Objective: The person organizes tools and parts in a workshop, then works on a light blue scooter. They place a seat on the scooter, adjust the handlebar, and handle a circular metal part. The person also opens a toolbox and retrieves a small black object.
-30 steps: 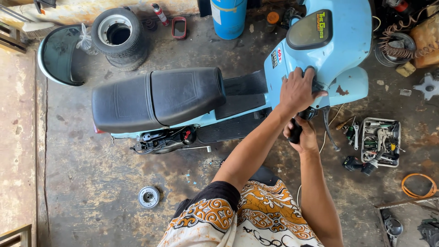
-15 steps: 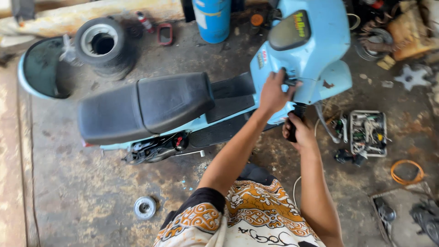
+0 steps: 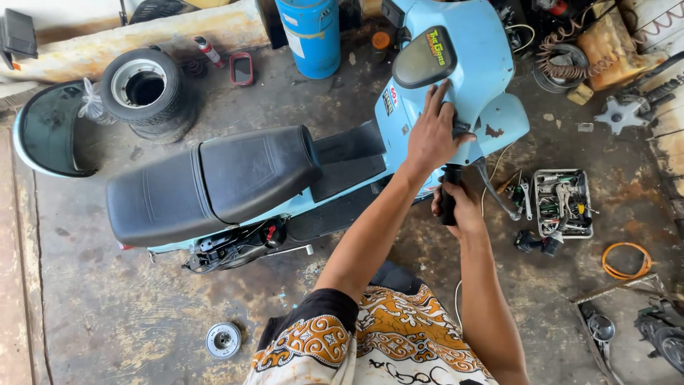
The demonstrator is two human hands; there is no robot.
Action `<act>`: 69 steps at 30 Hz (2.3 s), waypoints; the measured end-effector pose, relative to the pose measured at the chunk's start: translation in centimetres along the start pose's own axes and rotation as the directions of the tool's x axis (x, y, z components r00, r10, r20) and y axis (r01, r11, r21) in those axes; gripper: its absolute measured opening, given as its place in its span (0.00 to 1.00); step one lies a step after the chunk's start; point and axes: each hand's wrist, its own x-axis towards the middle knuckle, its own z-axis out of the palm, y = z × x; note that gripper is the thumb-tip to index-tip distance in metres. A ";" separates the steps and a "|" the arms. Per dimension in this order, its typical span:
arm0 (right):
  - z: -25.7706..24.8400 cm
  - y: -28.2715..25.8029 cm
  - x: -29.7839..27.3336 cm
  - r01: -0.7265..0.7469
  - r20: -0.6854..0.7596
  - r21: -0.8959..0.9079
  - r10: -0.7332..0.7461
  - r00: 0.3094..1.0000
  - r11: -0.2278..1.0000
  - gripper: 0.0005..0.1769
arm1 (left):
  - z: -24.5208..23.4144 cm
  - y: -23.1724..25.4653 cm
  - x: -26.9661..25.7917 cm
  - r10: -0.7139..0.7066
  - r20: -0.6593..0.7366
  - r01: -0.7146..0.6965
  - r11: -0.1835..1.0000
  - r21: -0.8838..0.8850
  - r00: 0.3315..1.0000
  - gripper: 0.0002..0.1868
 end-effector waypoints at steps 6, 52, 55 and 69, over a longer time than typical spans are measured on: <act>-1.8 1.2 1.5 -0.225 0.352 0.364 0.090 0.932 0.904 0.21 | 1.9 -0.5 0.6 -0.031 0.015 0.030 0.997 0.064 0.999 0.34; -3.0 2.4 2.5 -0.175 0.304 0.280 0.086 0.949 0.944 0.19 | 3.3 -1.1 0.5 -0.065 0.011 0.064 0.996 0.066 0.998 0.36; -2.5 2.0 2.1 -0.200 0.332 0.273 0.103 0.938 0.941 0.19 | 3.1 -1.0 0.5 -0.065 0.014 0.064 0.997 0.040 0.998 0.37; -1.5 1.5 1.2 -0.078 0.183 0.251 0.032 0.983 0.965 0.16 | 2.5 -7.5 0.4 0.042 -0.124 -0.036 0.998 0.049 0.991 0.23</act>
